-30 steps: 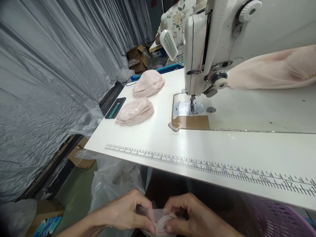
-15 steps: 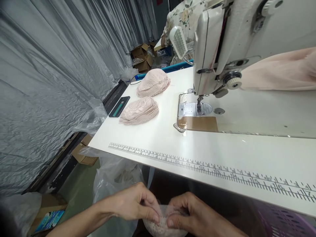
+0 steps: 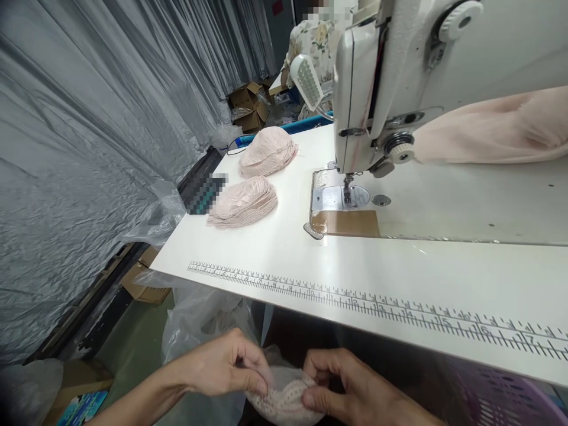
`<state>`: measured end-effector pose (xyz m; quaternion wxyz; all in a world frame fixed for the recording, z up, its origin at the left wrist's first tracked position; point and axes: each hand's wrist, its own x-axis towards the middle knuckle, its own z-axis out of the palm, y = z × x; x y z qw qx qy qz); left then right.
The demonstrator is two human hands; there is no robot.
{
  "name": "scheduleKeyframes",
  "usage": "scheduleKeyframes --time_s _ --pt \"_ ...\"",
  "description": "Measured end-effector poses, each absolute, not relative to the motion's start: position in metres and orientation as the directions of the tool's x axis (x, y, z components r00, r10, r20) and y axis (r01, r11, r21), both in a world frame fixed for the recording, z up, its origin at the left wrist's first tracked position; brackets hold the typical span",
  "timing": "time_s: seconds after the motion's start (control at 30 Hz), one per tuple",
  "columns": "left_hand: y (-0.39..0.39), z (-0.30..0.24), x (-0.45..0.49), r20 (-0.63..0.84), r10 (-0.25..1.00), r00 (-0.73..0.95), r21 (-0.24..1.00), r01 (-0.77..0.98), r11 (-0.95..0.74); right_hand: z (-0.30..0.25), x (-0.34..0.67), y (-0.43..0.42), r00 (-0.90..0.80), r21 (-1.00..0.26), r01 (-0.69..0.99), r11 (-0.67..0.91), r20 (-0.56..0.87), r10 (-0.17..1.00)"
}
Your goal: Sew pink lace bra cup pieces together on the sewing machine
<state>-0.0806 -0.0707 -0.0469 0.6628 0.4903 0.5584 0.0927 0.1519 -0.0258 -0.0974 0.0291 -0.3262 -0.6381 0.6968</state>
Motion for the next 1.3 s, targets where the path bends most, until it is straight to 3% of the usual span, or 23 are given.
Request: scheduleKeyframes --time_s 0.5,0.77,0.9,1.1,1.3 --pt "-0.067 -0.037 -0.075 -0.577 0.698 0.424 0.786 0.520 0.333 -0.094 0.144 -0.024 -0.834 -0.929 0.296 -0.221 -0.364 0.415" --pt "-0.071 -0.048 -0.081 -0.605 0.669 0.431 0.793 0.394 0.464 -0.093 0.151 -0.015 -0.840 -0.913 0.323 -0.250 -0.398 0.369" --pt "-0.071 -0.053 -0.079 -0.600 0.677 0.427 0.797 0.385 0.464 -0.094 0.153 -0.015 -0.833 -0.905 0.349 -0.243 -0.418 0.363" --pt "-0.067 -0.050 -0.079 -0.614 0.656 0.439 0.789 0.373 0.488 -0.096 0.143 -0.018 -0.871 -0.891 0.264 -0.369 -0.385 0.306" --pt "-0.071 -0.055 -0.088 -0.588 0.654 0.476 0.806 0.409 0.428 -0.104 0.152 -0.011 -0.828 -0.874 0.310 -0.374 -0.441 0.346"
